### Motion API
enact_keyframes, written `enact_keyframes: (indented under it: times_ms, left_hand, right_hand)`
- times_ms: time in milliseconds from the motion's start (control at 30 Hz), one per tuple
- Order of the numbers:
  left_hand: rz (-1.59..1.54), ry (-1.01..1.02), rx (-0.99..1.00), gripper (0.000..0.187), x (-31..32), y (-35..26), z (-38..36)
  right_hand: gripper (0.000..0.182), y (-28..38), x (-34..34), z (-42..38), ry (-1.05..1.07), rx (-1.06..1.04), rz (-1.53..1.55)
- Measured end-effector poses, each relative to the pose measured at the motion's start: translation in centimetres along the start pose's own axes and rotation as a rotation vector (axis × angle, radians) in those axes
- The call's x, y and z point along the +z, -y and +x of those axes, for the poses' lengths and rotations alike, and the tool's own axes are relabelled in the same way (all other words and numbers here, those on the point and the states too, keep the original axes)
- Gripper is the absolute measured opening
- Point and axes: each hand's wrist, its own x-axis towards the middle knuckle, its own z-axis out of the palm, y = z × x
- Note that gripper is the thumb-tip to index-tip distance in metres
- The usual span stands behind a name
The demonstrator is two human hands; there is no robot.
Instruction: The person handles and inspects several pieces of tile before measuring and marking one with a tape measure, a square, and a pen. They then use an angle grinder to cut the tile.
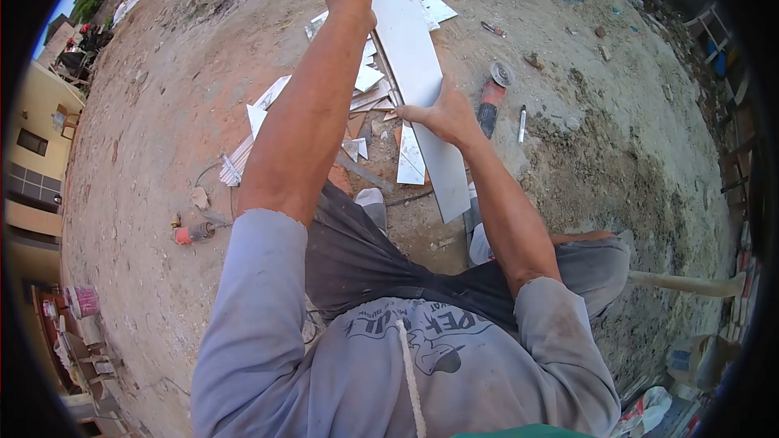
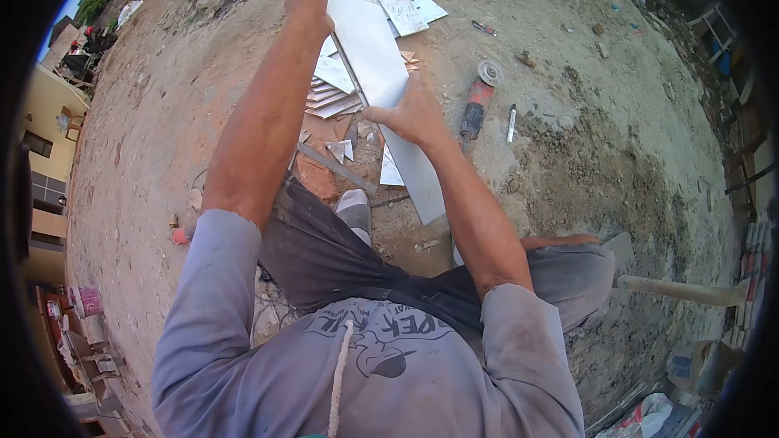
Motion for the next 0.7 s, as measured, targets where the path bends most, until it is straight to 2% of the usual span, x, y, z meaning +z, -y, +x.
enact_keyframes:
  times_ms: [200, 333, 433, 500, 533, 600, 633, 700]
  left_hand:
    - [-0.085, 0.010, 0.004, 0.066, -0.1, -0.7, -1.9]
    - [-0.084, -0.022, -0.012, 0.066, -0.9, -0.5, -1.8]
    - [-0.166, 0.062, -0.047, 0.068, -1.3, -1.1, -2.2]
    - [-0.308, 0.187, -0.077, 0.066, -1.6, -1.5, -3.0]
    - [-0.308, 0.187, -0.076, 0.066, -1.7, -1.4, -2.9]
    - [-0.318, 0.424, -0.002, 0.065, -2.3, -1.0, -2.6]
    - [-0.318, 0.419, -0.003, 0.065, -2.8, -0.8, -2.3]
    - [-0.159, 0.628, 0.031, 0.065, -3.8, -0.2, -1.8]
  right_hand:
    - [0.095, -0.5, 1.4, -0.2, -0.038, -0.042, -0.010]
    - [0.089, -0.3, 1.7, -0.7, -0.050, -0.023, 0.003]
    - [0.087, 0.1, 1.7, -1.0, -0.054, -0.013, 0.011]
    - [0.088, 0.3, 1.7, -1.0, -0.084, -0.028, 0.008]
    - [0.088, 0.4, 1.7, -0.9, -0.084, -0.030, 0.008]
    - [0.092, 0.5, 1.6, -0.7, -0.055, -0.001, 0.045]
    - [0.092, 0.6, 1.5, -0.7, -0.049, -0.001, 0.044]
    - [0.093, 0.9, 1.0, -0.6, -0.038, -0.017, 0.162]
